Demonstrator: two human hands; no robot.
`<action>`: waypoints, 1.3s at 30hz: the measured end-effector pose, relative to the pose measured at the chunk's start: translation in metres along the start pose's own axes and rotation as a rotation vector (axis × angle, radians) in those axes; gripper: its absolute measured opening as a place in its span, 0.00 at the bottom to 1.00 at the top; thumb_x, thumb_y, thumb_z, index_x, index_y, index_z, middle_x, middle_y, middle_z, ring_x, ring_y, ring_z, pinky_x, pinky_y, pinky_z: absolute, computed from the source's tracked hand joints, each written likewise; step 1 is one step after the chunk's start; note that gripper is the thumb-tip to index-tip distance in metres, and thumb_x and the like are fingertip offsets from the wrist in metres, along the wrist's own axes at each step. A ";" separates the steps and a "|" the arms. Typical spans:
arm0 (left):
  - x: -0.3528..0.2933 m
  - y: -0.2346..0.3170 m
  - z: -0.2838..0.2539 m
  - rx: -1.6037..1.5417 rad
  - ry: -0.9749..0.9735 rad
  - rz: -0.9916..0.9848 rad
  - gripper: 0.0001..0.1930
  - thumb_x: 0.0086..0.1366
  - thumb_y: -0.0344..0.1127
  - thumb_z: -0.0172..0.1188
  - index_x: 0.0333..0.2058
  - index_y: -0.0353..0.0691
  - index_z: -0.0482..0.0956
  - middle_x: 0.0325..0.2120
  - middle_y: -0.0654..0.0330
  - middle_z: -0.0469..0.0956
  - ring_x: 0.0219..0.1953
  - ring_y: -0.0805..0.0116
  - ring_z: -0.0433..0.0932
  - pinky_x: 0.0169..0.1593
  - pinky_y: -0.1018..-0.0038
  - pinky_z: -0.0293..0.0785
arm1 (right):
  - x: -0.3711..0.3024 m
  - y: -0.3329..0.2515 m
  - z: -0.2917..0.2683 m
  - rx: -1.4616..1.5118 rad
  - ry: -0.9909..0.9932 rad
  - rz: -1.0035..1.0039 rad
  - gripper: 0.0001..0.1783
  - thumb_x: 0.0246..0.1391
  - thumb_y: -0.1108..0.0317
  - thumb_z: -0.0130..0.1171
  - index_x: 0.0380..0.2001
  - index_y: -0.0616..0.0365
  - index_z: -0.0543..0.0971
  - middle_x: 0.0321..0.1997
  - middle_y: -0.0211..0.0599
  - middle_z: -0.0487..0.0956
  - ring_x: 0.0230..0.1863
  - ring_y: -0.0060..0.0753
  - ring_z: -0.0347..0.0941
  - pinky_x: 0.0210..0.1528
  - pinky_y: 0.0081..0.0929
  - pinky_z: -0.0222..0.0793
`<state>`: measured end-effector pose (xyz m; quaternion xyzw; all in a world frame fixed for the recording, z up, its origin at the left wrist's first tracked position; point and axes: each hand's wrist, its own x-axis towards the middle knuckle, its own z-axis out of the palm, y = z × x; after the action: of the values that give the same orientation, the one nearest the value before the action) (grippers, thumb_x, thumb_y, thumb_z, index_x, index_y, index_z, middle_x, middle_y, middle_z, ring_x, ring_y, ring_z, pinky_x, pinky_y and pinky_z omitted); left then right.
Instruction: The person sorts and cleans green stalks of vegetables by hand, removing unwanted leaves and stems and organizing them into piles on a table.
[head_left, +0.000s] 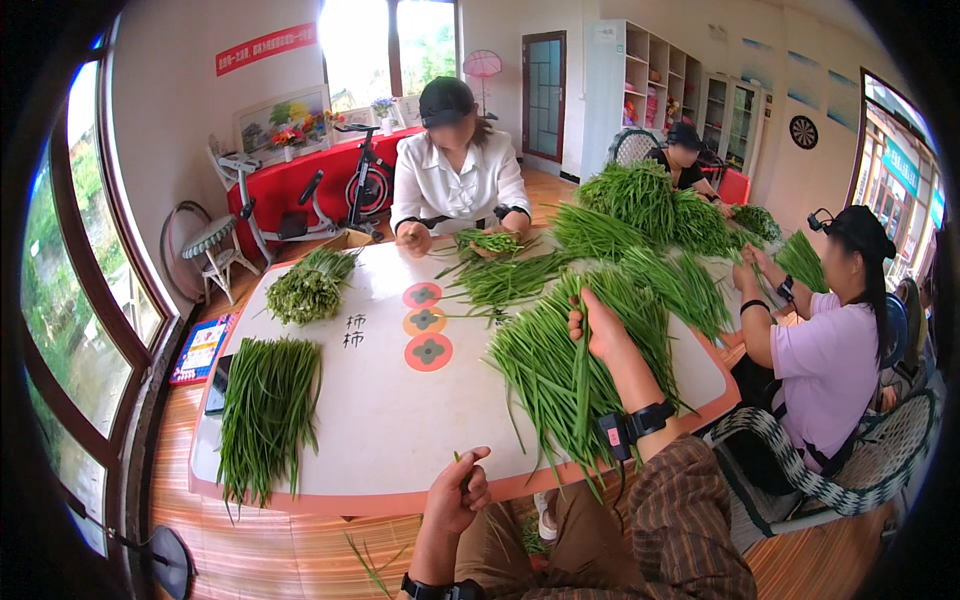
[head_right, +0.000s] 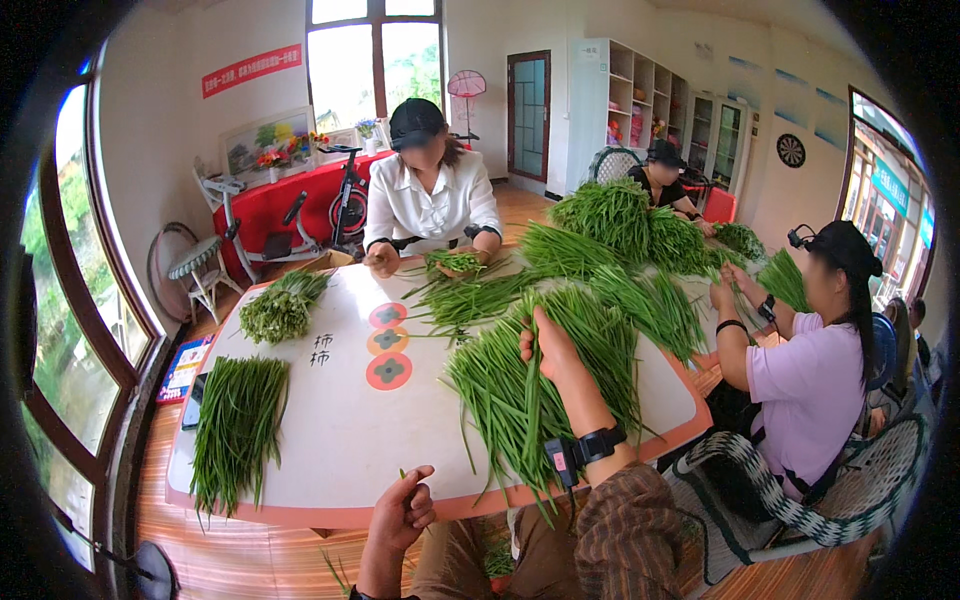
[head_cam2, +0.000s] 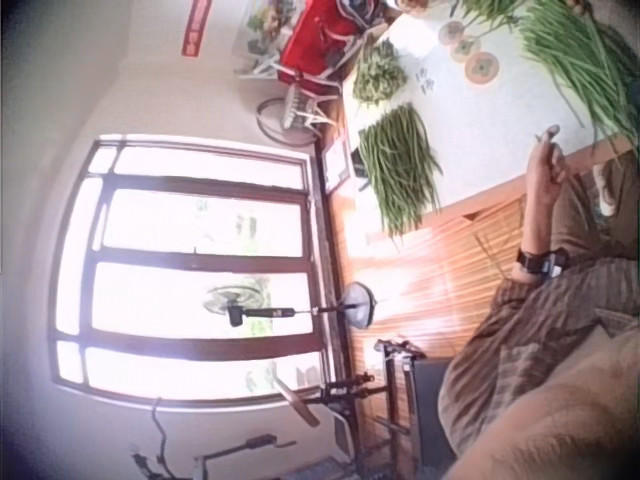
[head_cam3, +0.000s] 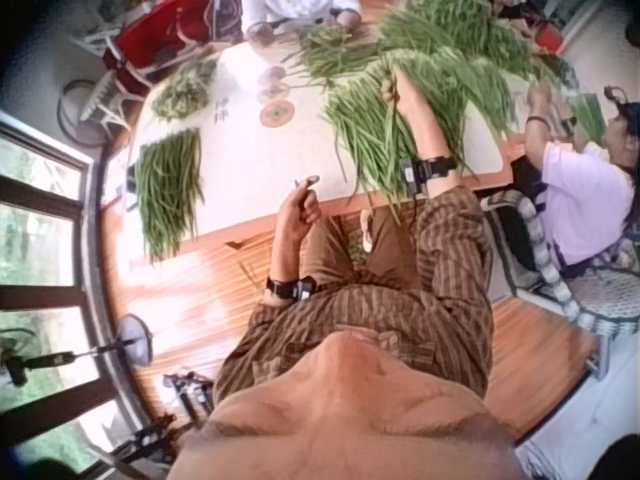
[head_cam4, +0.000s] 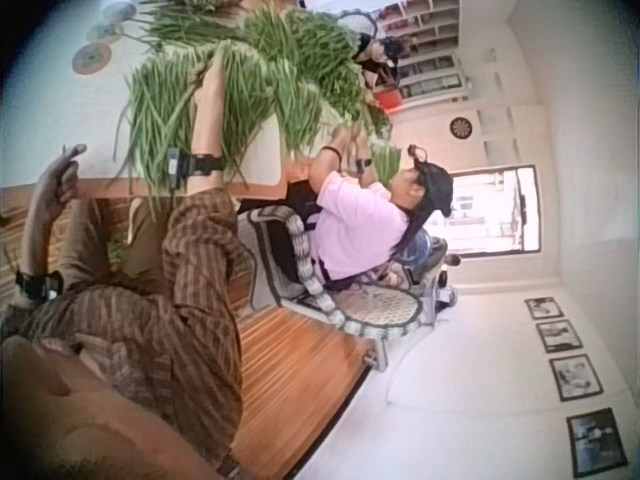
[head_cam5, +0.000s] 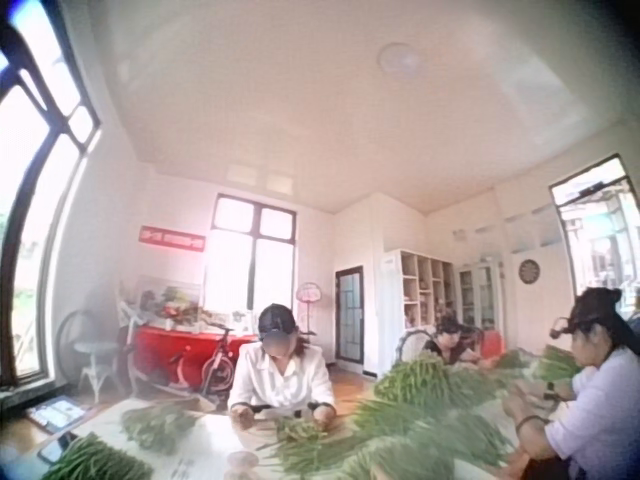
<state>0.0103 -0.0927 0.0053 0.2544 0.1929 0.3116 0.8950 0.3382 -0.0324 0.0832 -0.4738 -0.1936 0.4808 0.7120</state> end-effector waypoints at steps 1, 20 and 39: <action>0.000 0.000 -0.001 0.002 0.003 -0.002 0.13 0.65 0.39 0.43 0.42 0.38 0.68 0.12 0.68 0.58 0.10 0.79 0.49 0.15 0.81 0.49 | -0.003 -0.004 0.003 0.005 0.001 0.001 0.18 0.58 0.51 0.42 0.31 0.56 0.67 0.16 0.27 0.64 0.16 0.24 0.58 0.18 0.23 0.57; 0.018 0.026 0.034 0.055 0.016 0.117 0.12 0.63 0.36 0.46 0.44 0.39 0.67 0.12 0.70 0.56 0.10 0.81 0.48 0.15 0.83 0.46 | -0.094 0.030 0.082 -0.521 -0.621 0.085 0.21 0.57 0.46 0.41 0.36 0.54 0.65 0.16 0.22 0.60 0.12 0.11 0.49 0.10 0.11 0.41; 0.041 0.030 0.045 0.486 0.160 0.393 0.08 0.60 0.36 0.52 0.26 0.38 0.69 0.12 0.71 0.62 0.10 0.86 0.51 0.13 0.83 0.45 | -0.104 0.084 0.099 -1.083 -0.603 -0.272 0.52 0.46 0.26 0.24 0.56 0.64 0.54 0.26 0.44 0.74 0.26 0.34 0.71 0.27 0.26 0.66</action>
<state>0.0495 -0.0607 0.0506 0.4679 0.2787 0.4425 0.7125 0.1758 -0.0669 0.0771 -0.5817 -0.6601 0.3322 0.3400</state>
